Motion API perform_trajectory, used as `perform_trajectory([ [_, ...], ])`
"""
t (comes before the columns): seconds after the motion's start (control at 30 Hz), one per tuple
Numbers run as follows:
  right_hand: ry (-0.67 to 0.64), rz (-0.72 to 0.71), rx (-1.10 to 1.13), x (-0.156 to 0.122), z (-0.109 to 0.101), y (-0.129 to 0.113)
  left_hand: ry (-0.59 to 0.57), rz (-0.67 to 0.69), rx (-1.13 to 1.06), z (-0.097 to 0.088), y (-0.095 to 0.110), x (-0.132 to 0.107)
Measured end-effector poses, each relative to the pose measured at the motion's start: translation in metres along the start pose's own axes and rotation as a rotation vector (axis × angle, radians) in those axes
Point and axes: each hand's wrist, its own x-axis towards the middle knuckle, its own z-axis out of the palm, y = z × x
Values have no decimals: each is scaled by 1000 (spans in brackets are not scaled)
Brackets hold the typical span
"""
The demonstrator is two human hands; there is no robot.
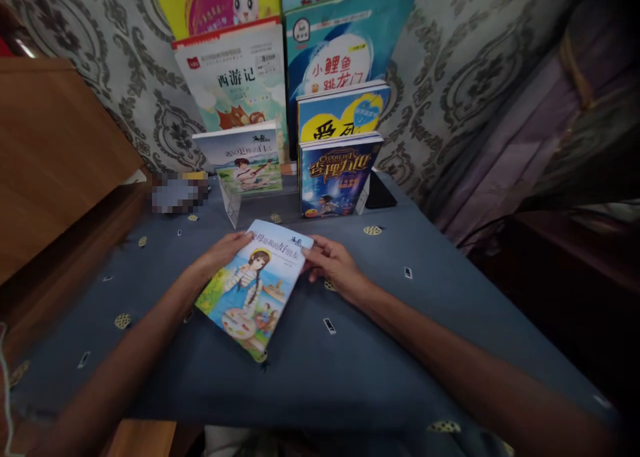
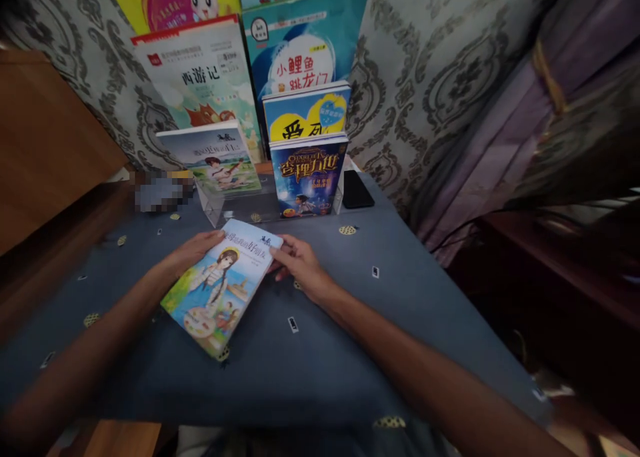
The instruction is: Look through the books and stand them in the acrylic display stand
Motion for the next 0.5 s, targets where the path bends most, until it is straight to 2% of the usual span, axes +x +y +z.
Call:
perform_trajectory([
  [0.07, 72, 7, -9, 2, -5, -1, -46, 28, 338, -6, 9, 8],
  [0.1, 87, 19, -33, 3, -7, 0, -27, 78, 551, -7, 12, 11],
  [0.17, 82, 56, -86, 4, -11, 1, 96, 244, 970, -1, 13, 12],
  [0.23, 63, 78, -116, 5, -13, 1, 215, 409, 1276, 14, 7, 4],
  [0.27, 57, 80, -120, 5, -13, 2, 232, 464, 1368, 24, 1, -3],
  [0.4, 85, 79, -101, 5, -11, 2, 108, 633, 1497, 63, -30, -31],
  [0.5, 108, 83, -101, 5, -11, 3, 156, 687, 1551, 77, -47, -40],
])
